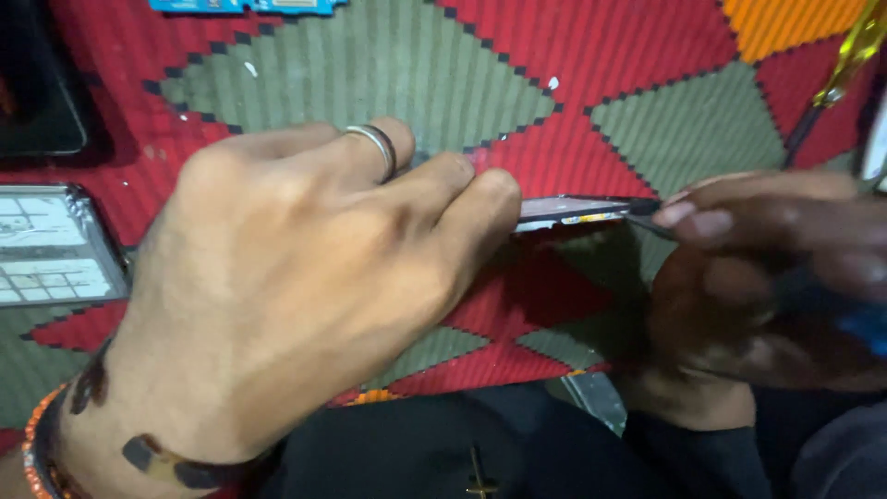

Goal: Cleaning a smartphone chassis with a brush and using a screwdriver to work on internal components during a repair process.

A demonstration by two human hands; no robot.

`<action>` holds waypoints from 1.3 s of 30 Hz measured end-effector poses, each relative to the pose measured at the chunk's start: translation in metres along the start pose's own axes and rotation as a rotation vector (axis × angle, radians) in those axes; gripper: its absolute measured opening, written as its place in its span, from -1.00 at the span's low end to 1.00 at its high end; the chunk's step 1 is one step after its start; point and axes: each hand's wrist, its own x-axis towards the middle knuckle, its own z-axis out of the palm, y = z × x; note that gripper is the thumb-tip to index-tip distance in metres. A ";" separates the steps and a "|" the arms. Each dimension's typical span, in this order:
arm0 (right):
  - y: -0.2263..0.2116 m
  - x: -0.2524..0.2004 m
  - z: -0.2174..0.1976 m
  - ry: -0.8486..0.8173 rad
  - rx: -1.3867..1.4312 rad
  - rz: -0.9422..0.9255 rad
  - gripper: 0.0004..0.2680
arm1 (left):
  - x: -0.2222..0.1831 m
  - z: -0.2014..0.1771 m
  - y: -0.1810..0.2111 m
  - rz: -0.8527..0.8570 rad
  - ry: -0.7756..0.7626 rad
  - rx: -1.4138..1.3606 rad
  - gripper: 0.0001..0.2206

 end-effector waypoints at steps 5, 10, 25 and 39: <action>-0.015 -0.018 0.050 0.242 -0.146 -0.348 -0.75 | -0.003 -0.007 -0.003 -0.021 0.040 0.005 -0.68; -0.018 0.012 0.079 0.546 0.082 -0.411 -0.83 | -0.005 -0.006 -0.004 -0.014 0.092 -0.049 -0.92; -0.023 0.013 0.074 0.560 0.217 -0.208 -0.81 | -0.004 -0.007 -0.002 -0.016 0.085 -0.027 -0.73; -0.023 0.012 0.076 0.552 0.211 -0.264 -0.84 | -0.003 -0.007 -0.002 -0.011 0.092 -0.017 -0.75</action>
